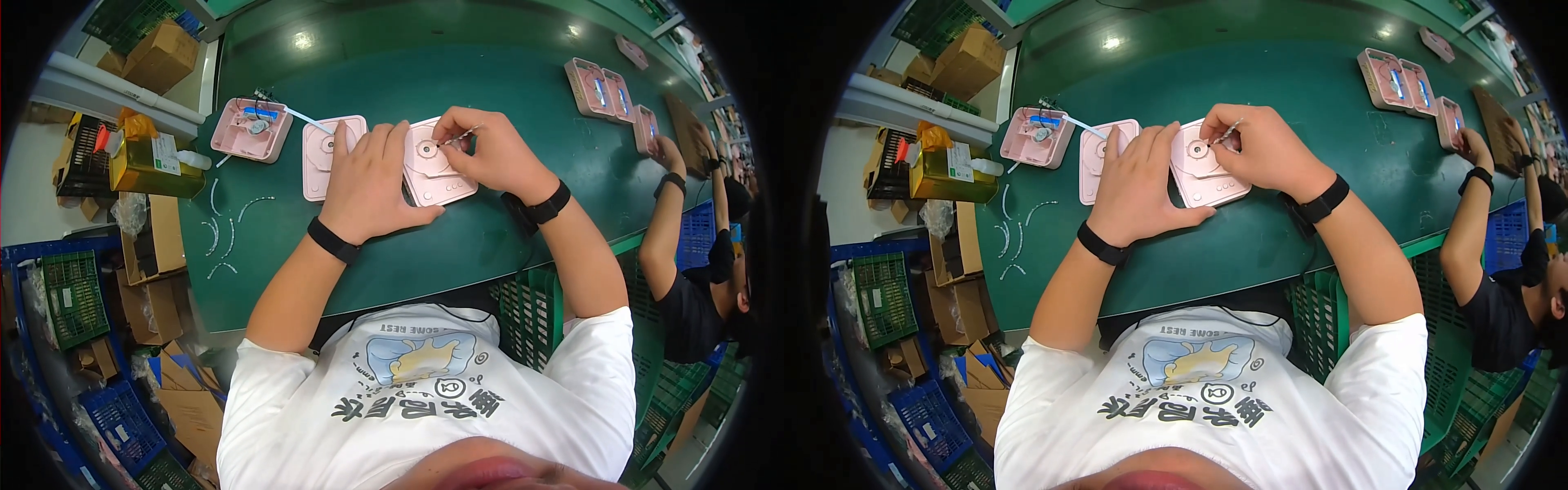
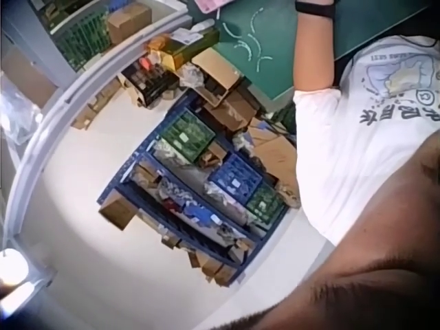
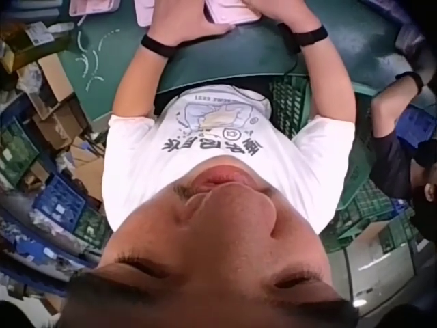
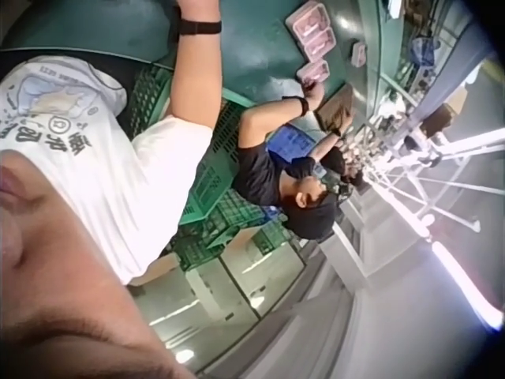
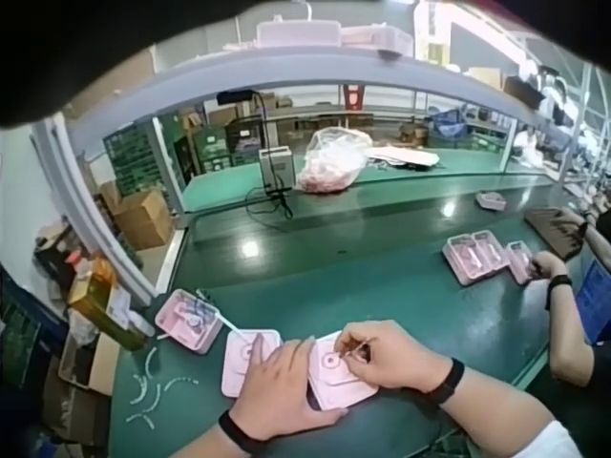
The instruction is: The person assembles a pink electronic device by inserting a white strip into a slot and threading a wire through an opening. They then place the completed unit into a green crate and repeat the process with a new base.
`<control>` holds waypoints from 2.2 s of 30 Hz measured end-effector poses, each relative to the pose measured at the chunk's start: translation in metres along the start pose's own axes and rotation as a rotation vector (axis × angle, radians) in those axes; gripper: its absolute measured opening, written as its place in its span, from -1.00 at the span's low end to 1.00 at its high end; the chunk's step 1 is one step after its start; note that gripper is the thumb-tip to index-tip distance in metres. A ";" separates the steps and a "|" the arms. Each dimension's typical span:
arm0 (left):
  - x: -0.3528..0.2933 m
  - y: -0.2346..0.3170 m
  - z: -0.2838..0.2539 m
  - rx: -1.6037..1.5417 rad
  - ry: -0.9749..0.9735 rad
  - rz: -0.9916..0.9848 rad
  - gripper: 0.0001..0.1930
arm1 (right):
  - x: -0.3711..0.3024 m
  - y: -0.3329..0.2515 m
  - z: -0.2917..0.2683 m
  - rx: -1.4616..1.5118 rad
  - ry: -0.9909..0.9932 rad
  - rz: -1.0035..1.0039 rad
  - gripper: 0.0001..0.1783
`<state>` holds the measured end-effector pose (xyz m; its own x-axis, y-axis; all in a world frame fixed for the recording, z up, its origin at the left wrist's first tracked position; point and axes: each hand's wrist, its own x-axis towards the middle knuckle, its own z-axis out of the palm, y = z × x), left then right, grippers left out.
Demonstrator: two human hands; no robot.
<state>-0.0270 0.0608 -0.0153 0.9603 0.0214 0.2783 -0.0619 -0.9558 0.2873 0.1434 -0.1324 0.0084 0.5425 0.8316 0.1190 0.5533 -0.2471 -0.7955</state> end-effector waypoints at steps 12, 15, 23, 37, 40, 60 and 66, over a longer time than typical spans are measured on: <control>0.004 -0.002 0.000 -0.006 0.021 0.017 0.29 | -0.007 0.004 -0.008 -0.111 -0.022 -0.131 -0.75; 0.001 0.000 0.002 0.003 0.028 0.009 0.29 | -0.005 0.007 -0.006 -0.008 0.056 -0.063 -0.75; 0.001 -0.001 0.002 0.005 0.030 0.016 0.28 | 0.000 0.016 -0.003 -0.002 -0.006 0.071 -0.71; 0.003 0.001 -0.002 0.004 -0.003 0.003 0.32 | 0.001 0.004 -0.008 0.044 -0.018 0.024 -0.68; 0.011 0.004 -0.009 -0.106 -0.052 -0.075 0.12 | -0.001 0.011 -0.003 0.069 -0.008 -0.002 -0.63; 0.070 -0.005 -0.003 -0.521 0.218 -0.136 -0.81 | -0.002 0.009 0.016 0.093 0.149 -0.012 -0.59; 0.058 -0.012 -0.023 -0.468 -0.012 -0.186 -0.84 | -0.010 0.003 0.018 -0.245 0.130 -0.185 -0.67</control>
<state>0.0230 0.0803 0.0184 0.9695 0.1731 0.1737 -0.0022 -0.7021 0.7121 0.1283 -0.1329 -0.0057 0.4858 0.8070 0.3359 0.7771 -0.2229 -0.5885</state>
